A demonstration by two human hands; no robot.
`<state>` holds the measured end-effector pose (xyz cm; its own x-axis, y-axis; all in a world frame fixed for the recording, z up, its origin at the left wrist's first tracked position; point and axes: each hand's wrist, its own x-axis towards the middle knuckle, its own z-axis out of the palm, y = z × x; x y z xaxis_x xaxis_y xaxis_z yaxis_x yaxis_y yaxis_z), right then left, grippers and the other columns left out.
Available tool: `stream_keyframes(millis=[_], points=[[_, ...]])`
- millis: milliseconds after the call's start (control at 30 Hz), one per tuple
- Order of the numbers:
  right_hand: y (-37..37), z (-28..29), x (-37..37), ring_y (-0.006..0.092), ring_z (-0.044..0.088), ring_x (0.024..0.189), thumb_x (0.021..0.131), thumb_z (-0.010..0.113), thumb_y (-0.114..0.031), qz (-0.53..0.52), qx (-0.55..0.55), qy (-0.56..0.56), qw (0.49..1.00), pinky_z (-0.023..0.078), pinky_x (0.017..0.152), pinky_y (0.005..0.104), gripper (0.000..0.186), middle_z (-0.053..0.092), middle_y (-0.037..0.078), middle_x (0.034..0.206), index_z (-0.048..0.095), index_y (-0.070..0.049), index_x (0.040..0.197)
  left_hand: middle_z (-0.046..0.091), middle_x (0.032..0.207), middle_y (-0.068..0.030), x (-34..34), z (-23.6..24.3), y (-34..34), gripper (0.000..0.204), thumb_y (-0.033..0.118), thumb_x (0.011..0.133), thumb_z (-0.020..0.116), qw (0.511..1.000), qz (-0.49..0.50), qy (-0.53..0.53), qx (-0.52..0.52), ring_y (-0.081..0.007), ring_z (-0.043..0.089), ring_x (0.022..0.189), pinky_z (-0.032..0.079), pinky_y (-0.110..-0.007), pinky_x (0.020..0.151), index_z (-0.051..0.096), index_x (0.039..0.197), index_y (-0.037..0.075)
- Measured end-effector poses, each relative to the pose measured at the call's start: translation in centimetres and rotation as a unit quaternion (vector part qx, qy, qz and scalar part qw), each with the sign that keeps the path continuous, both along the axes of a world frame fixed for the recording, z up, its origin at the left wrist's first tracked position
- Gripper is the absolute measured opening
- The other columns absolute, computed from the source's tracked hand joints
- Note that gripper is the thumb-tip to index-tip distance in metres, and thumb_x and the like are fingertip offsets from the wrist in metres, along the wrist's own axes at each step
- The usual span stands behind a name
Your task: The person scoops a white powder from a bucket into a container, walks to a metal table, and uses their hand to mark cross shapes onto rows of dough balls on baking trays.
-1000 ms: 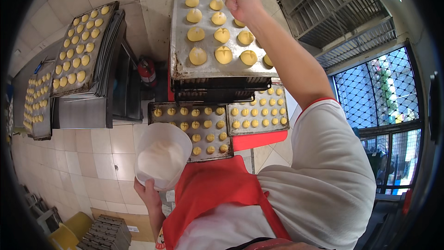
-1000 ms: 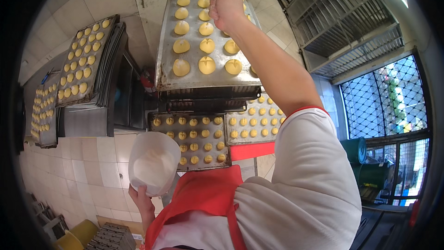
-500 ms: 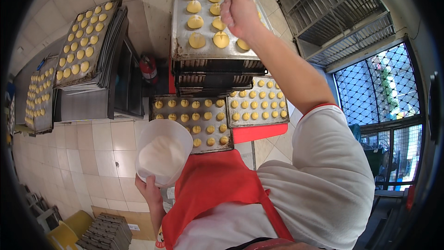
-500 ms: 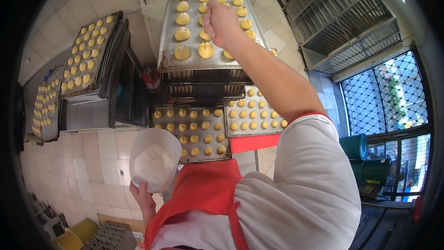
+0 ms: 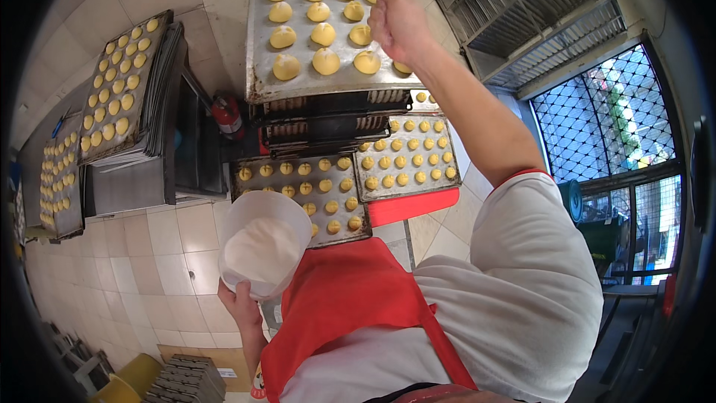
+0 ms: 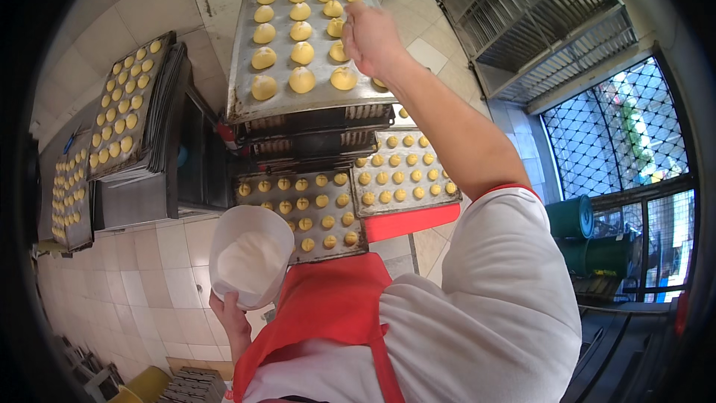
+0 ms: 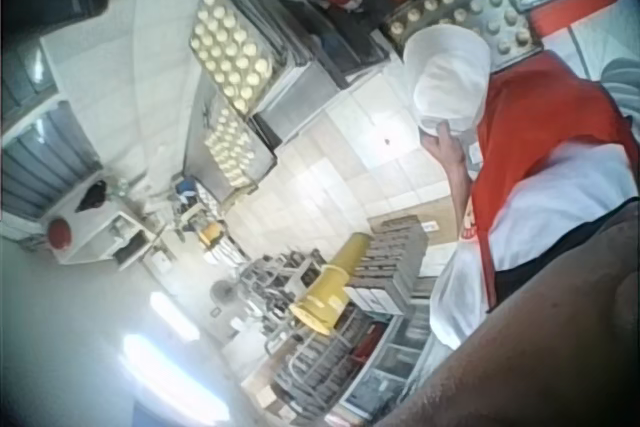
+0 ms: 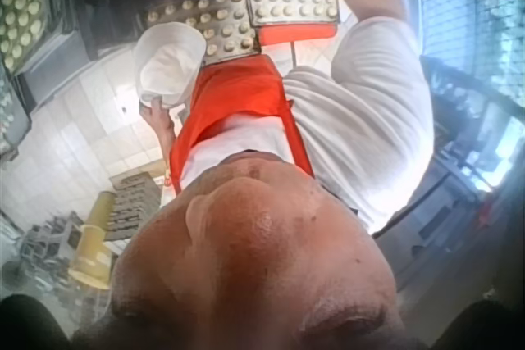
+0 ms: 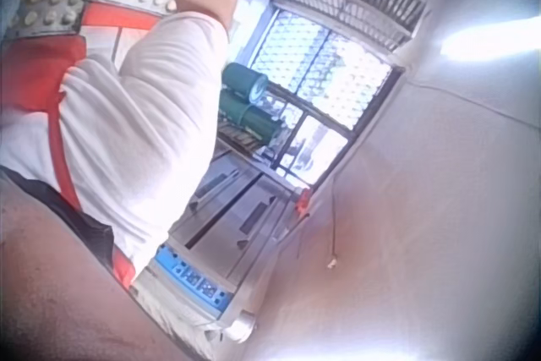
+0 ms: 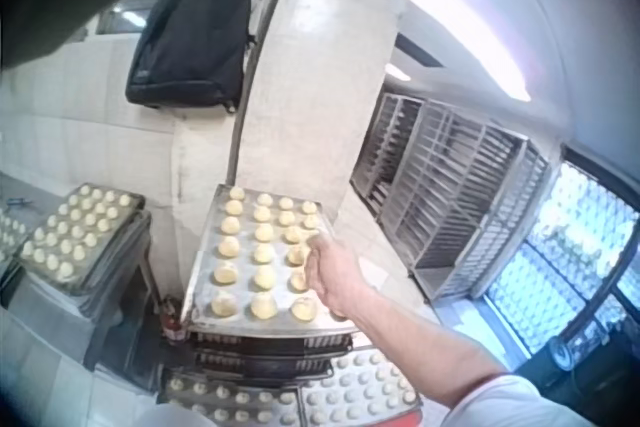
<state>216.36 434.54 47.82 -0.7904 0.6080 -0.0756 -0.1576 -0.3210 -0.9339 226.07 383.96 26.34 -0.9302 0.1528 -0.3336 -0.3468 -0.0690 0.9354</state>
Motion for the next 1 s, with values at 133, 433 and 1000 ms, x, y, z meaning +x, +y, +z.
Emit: stream_keyframes(millis=[133, 433, 1000], points=[[2.1, 3.1, -1.5, 0.0128, 0.035, 0.042, 0.093, 0.051, -0.011, 0.012, 0.0, 0.075, 0.997, 0.024, 0.037, 0.0296, 0.02, 0.044, 0.004, 0.059, 0.046, -0.007, 0.075, 0.061, 0.108, -0.0136, -0.5, 0.4, 0.9, 0.048, 0.009, 0.078, 0.055, 1.0, -0.008, -0.009, -0.003, -0.0214, 0.062, 0.095, 0.053, -0.031, 0.077, 0.053, 0.122, -0.007], [4.2, 1.7, -5.2, 0.0148, 0.037, 0.044, 0.093, 0.052, -0.01, -0.037, 0.034, 0.049, 0.998, 0.025, 0.039, 0.031, 0.017, 0.046, 0.005, 0.06, 0.048, -0.006, 0.077, 0.063, 0.111, -0.0165, -0.8, 1.4, 2.6, 0.048, 0.005, 0.077, 0.054, 0.999, 0.01, -0.036, -0.016, -0.0223, 0.062, 0.098, 0.049, -0.031, 0.089, 0.053, 0.121, -0.012], [16.8, -2.4, -17.1, 0.0191, 0.038, 0.038, 0.095, 0.049, -0.02, -0.206, 0.588, -0.04, 0.781, 0.028, 0.037, 0.0381, 0.031, 0.041, 0.002, 0.052, 0.047, -0.012, 0.065, 0.061, 0.115, -0.0172, -2.2, 1.1, 4.2, 0.051, 0.005, 0.079, 0.053, 0.998, 0.019, -0.05, -0.035, -0.0239, 0.06, 0.104, 0.046, -0.033, 0.095, 0.051, 0.127, -0.012]])
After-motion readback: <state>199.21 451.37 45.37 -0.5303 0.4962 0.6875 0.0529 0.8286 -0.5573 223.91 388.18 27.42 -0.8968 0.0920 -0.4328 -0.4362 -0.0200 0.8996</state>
